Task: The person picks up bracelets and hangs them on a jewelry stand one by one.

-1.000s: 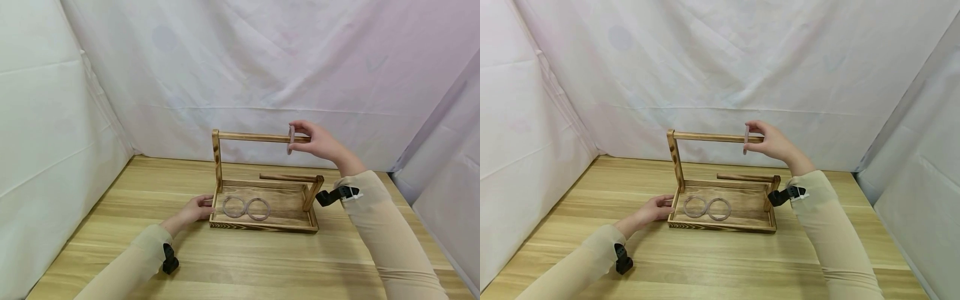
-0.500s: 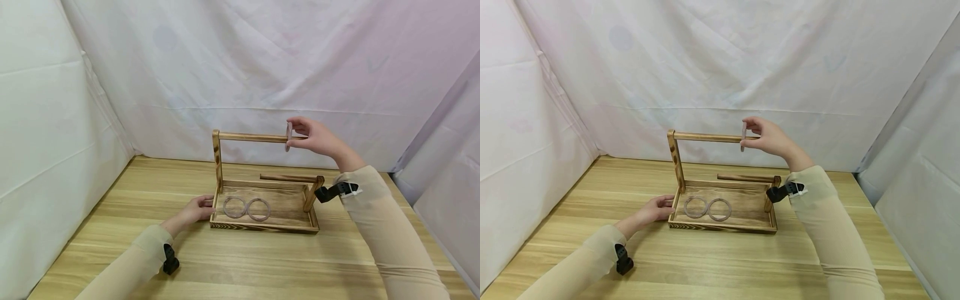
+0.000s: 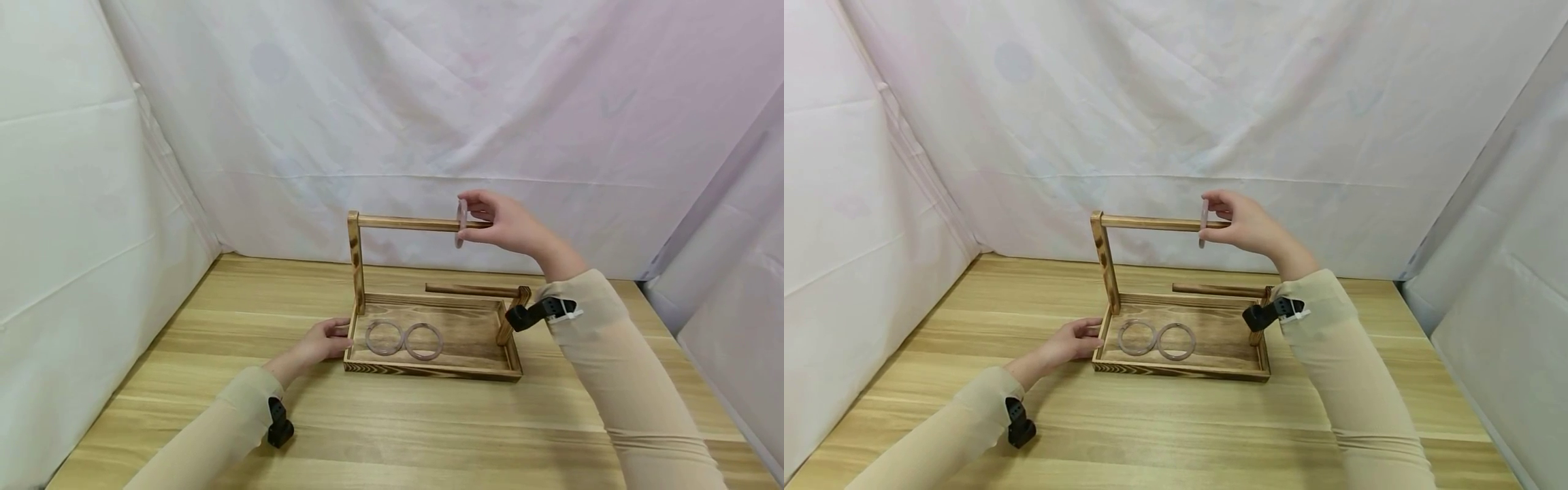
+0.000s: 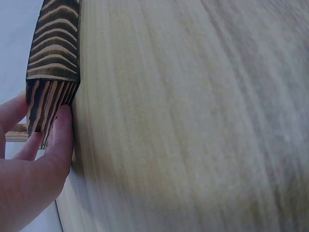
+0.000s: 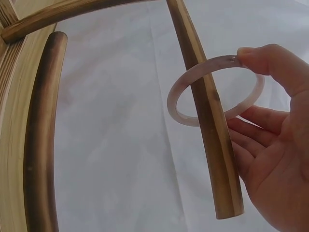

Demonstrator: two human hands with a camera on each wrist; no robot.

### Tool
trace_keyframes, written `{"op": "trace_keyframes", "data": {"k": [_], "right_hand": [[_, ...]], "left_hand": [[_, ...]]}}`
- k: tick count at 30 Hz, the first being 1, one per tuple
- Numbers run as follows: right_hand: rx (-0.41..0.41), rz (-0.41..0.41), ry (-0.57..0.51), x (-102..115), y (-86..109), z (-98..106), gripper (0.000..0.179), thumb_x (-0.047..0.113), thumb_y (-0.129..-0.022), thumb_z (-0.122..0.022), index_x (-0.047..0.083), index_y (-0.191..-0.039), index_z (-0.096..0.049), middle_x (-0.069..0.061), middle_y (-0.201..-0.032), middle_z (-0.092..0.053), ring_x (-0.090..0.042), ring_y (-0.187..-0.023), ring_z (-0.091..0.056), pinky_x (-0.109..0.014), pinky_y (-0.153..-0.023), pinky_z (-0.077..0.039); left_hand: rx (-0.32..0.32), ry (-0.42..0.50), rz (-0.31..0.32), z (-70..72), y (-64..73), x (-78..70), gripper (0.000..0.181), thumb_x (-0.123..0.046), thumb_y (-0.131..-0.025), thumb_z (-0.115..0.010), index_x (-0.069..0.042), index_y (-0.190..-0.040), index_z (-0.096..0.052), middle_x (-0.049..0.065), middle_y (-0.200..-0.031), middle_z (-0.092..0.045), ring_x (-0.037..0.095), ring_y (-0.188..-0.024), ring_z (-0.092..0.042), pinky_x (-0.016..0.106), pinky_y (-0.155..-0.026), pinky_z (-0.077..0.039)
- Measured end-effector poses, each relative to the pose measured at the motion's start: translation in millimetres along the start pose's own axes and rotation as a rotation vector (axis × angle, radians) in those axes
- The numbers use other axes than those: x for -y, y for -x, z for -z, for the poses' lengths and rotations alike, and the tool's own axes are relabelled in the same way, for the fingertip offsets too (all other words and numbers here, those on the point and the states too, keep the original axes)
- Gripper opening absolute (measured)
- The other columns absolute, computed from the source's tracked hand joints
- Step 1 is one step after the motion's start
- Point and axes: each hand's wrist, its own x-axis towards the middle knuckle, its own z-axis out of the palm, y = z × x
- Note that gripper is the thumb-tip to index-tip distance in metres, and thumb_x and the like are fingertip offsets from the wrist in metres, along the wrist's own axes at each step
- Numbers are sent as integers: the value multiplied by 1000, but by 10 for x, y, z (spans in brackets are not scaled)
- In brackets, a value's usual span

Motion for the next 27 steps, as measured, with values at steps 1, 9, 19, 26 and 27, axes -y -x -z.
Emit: {"op": "trace_keyframes", "data": {"k": [1, 9, 19, 26, 27], "right_hand": [[1, 2, -3, 4, -3, -5, 66, 13, -86, -68, 2, -142, -34, -18, -142, -42, -33, -134, -38, -48, -111, -33], [21, 14, -6, 26, -28, -44, 66, 14, -86, -68, 3, -142, -34, -17, -142, -42, -33, -133, -39, -48, -110, -35], [36, 14, -23, 86, -71, -85, 66, 13, -86, -68, 4, -142, -35, -16, -138, -46, -31, -131, -41, -46, -108, -38], [44, 26, -39, 119, -116, -132, 65, 12, -85, -68, 4, -141, -37, -14, -137, -47, -29, -131, -41, -44, -109, -38], [45, 27, -39, 124, -121, -138, 65, 12, -85, -68, 5, -141, -37, -14, -137, -47, -29, -132, -41, -44, -109, -38]], "left_hand": [[3, -5, -1, 0, 0, -3, 56, -2, -93, -54, 5, -143, -29, 33, -136, -40, 37, -117, -53, 36, -91, -54], [26, -3, -14, -10, -1, -18, 57, -2, -93, -53, 6, -143, -28, 33, -137, -39, 39, -119, -52, 37, -92, -53], [25, -1, -23, -5, -4, -12, 56, -2, -93, -54, 7, -143, -28, 34, -136, -40, 38, -117, -53, 37, -92, -53], [29, -8, -21, 2, 0, -6, 57, -2, -93, -54, 7, -143, -28, 34, -136, -40, 38, -118, -53, 37, -92, -53], [29, -11, -19, 2, 0, -7, 57, -2, -93, -54, 7, -143, -28, 34, -136, -40, 38, -118, -53, 37, -92, -53]]}}
